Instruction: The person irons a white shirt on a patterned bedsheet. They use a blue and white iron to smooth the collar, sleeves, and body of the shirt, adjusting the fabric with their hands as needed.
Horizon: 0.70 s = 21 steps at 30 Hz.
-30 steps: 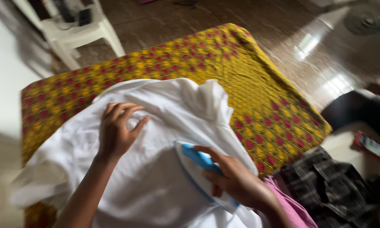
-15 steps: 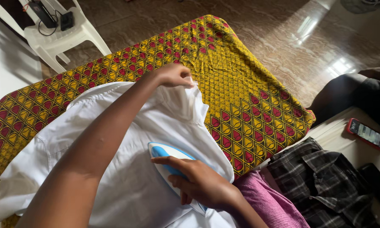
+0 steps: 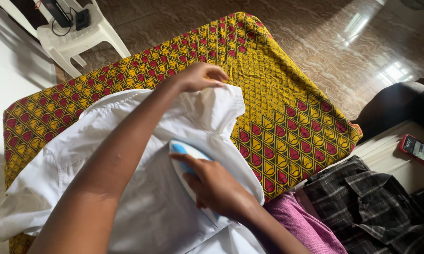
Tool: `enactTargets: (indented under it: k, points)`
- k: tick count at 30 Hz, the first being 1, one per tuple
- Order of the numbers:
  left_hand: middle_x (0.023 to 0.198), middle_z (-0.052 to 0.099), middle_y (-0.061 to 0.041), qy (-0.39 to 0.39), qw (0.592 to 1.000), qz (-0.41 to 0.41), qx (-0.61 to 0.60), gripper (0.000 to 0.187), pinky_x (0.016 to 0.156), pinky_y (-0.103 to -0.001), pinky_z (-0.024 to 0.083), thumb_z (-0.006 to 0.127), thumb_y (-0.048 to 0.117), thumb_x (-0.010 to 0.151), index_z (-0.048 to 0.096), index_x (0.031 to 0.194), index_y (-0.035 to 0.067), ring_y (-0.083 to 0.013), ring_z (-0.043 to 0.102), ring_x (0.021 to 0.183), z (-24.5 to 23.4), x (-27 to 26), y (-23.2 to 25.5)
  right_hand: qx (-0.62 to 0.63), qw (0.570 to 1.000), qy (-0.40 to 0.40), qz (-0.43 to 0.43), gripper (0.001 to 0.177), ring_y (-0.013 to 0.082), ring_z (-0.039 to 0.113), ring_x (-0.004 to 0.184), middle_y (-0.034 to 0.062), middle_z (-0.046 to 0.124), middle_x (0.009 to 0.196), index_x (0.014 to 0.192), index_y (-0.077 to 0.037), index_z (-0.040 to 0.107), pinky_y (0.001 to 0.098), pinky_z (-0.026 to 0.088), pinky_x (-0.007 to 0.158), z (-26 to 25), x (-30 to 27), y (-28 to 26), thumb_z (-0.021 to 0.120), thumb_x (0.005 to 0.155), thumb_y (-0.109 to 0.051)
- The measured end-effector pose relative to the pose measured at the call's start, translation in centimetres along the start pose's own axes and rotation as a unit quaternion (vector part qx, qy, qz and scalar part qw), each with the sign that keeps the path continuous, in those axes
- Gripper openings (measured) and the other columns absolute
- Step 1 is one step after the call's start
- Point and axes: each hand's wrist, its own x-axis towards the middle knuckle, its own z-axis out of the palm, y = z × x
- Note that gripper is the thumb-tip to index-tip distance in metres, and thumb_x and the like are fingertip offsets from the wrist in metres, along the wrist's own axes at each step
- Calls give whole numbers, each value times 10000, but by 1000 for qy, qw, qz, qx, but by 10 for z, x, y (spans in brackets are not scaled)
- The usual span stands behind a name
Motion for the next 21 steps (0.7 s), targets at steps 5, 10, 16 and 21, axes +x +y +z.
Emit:
enactTargets:
  k: [5,10,16,21]
  points:
    - [1191,759,-52,-81,992,-75,58,597,977,-333,551,874,450,747,711,1213,114,-165,711,1106,-54,-33,-57,20,999,16,43,509,194,676,504,141,727,1028,1475,-204,479,360,588,544,-2,1,-10,505,974,-116]
    - [1144,765,-47,-82,987,-112,75,518,939,-337,532,862,415,763,732,1172,124,-151,698,1043,-67,-64,-93,49,998,4,44,524,177,638,476,147,676,719,1499,-233,515,358,570,507,-6,-1,-21,516,987,-125]
    - [1055,781,-40,-18,993,-89,73,343,897,-340,510,805,354,861,747,1098,113,-148,693,996,-57,-66,-103,52,998,21,-20,494,150,644,468,48,630,599,1459,-212,537,359,567,473,-3,57,-27,540,973,-125]
    - [1027,760,-20,-5,993,-87,74,325,880,-346,495,797,352,868,734,1103,136,-116,667,964,-59,-63,-103,-28,999,-18,17,374,175,647,481,71,637,605,1362,-232,590,389,549,493,-2,78,-15,551,995,-168]
